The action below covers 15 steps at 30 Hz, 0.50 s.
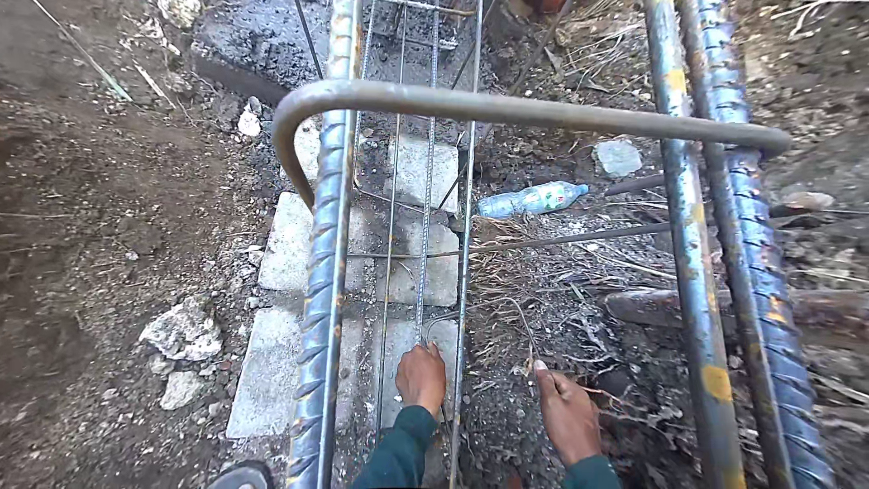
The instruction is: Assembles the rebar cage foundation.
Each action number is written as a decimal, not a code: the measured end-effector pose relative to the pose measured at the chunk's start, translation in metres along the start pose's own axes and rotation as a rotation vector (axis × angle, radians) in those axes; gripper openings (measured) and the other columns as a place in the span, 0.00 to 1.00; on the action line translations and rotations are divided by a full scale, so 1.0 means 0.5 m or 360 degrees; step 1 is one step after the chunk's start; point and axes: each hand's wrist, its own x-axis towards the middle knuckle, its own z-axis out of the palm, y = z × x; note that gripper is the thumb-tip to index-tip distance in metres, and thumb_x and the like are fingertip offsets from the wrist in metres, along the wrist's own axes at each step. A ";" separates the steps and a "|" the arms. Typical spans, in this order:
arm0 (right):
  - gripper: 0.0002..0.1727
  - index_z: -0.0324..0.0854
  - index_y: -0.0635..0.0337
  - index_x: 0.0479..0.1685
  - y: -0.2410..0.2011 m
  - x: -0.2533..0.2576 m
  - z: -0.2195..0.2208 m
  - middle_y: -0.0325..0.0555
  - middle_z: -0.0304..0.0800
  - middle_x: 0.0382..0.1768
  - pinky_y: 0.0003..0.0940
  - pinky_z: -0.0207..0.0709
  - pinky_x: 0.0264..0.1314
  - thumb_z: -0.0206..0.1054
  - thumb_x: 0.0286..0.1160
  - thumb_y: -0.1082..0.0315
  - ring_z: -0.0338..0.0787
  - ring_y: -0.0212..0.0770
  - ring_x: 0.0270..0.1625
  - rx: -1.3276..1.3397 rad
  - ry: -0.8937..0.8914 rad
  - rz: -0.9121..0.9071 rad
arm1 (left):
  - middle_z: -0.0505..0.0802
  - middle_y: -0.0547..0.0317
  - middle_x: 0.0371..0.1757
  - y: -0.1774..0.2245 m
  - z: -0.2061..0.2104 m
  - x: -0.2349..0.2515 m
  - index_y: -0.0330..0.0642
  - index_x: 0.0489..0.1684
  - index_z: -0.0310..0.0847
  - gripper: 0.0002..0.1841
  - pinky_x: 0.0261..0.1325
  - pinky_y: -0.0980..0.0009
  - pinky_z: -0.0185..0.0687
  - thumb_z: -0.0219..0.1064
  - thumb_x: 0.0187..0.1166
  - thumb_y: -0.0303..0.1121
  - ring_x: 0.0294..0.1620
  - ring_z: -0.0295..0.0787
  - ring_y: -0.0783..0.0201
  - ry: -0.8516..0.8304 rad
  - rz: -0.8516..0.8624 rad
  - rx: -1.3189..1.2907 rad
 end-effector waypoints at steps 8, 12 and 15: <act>0.23 0.88 0.66 0.38 0.005 0.032 0.041 0.55 0.87 0.32 0.57 0.76 0.49 0.59 0.90 0.54 0.85 0.51 0.39 0.0217 -0.0155 0.0176 | 0.94 0.42 0.52 -0.048 -0.029 0.008 0.37 0.45 0.89 0.32 0.63 0.46 0.83 0.42 0.94 0.54 0.61 0.91 0.47 0.0130 0.0113 -0.0073; 0.25 0.85 0.68 0.34 -0.054 0.005 0.066 0.49 0.79 0.27 0.48 0.73 0.43 0.54 0.94 0.56 0.78 0.43 0.33 0.0328 -0.0263 0.0236 | 0.94 0.42 0.42 -0.079 -0.017 0.028 0.36 0.35 0.88 0.34 0.56 0.44 0.83 0.40 0.95 0.53 0.52 0.93 0.45 0.0394 0.0112 -0.0275; 0.26 0.84 0.68 0.30 -0.025 0.004 0.133 0.53 0.80 0.27 0.53 0.72 0.43 0.56 0.93 0.55 0.79 0.48 0.33 0.0317 -0.0238 0.0218 | 0.93 0.43 0.38 -0.093 -0.032 0.014 0.37 0.34 0.87 0.33 0.53 0.43 0.83 0.43 0.95 0.53 0.48 0.93 0.44 0.0485 0.0071 -0.0376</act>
